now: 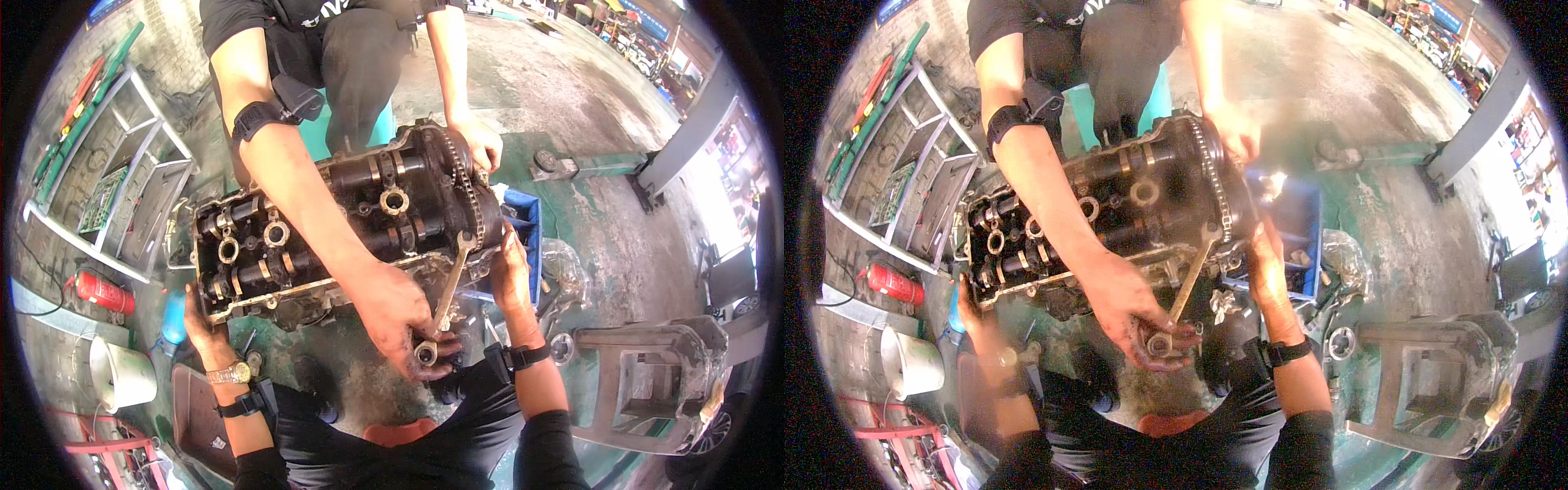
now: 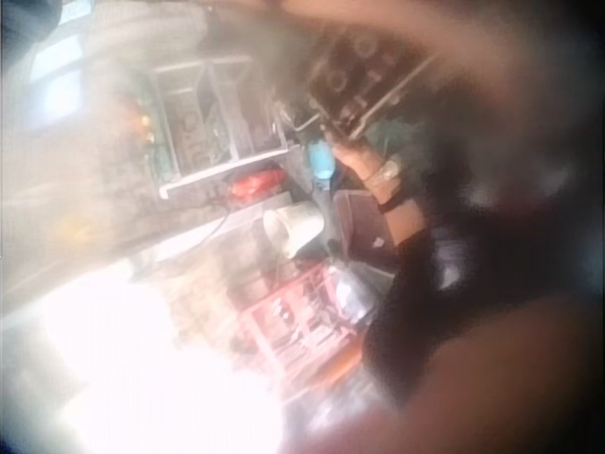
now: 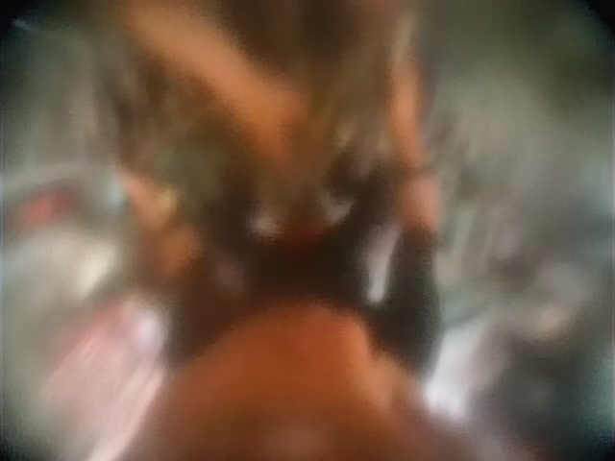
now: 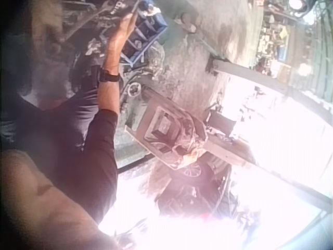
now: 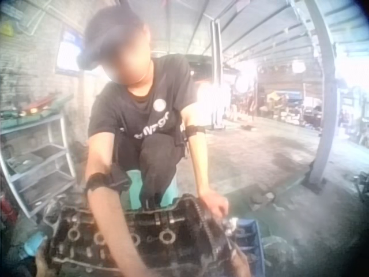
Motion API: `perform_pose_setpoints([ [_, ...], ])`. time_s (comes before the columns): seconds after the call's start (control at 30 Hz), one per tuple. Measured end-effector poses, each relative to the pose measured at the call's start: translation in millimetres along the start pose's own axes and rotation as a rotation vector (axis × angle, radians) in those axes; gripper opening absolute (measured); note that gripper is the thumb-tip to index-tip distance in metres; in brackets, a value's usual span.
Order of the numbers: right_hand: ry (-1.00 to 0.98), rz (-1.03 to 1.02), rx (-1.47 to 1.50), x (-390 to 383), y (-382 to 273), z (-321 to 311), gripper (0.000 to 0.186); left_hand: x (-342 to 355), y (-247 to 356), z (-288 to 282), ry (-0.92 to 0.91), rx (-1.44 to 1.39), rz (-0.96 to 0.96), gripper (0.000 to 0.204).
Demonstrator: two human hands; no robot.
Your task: The person uses a wrench to turn the camshaft gear on a disassembled engine block while another person holds the block steady. The person repeatedly rotates the gear and adjusts the wrench position to continue turning it.
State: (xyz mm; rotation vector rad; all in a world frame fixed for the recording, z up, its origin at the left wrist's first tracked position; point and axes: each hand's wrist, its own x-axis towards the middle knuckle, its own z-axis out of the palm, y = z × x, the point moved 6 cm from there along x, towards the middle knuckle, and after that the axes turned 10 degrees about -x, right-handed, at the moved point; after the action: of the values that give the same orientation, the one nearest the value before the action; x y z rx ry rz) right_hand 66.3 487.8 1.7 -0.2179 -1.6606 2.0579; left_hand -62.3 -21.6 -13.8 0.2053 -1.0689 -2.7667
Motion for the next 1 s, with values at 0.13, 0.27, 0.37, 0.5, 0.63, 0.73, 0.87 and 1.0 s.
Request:
perform_pose_setpoints([
  [0.13,0.024,0.018,-0.007,-0.3,1.3,-1.2,0.061,-1.3,0.8,-0.2,0.014,-0.001,0.022,0.031],
  [0.27,-0.015,-0.012,0.010,-0.1,-1.7,1.6,0.063,-0.5,1.5,2.1,-0.009,0.015,0.008,0.032],
  [0.37,0.004,0.022,0.017,-0.5,-0.8,1.8,0.064,-0.6,1.3,1.9,-0.016,0.003,0.021,0.032],
  [0.5,-0.007,-0.003,0.014,-0.4,-3.2,2.9,0.063,2.1,1.3,-2.0,0.018,-0.001,0.012,0.032],
  [0.63,-0.007,-0.013,0.018,-0.2,-2.8,3.0,0.062,3.1,0.3,-1.5,-0.026,-0.012,0.005,0.033],
  [0.73,0.001,-0.018,0.018,-0.1,-2.3,2.8,0.061,2.9,-0.1,-1.8,-0.038,-0.017,0.007,0.033],
  [0.87,-0.010,-0.026,0.037,0.1,-2.7,3.4,0.060,1.7,0.9,0.6,-0.086,-0.023,0.020,0.032],
  [1.0,-0.006,-0.006,0.031,-0.1,-0.9,2.4,0.060,1.5,0.8,0.8,-0.021,-0.019,0.007,0.032],
])
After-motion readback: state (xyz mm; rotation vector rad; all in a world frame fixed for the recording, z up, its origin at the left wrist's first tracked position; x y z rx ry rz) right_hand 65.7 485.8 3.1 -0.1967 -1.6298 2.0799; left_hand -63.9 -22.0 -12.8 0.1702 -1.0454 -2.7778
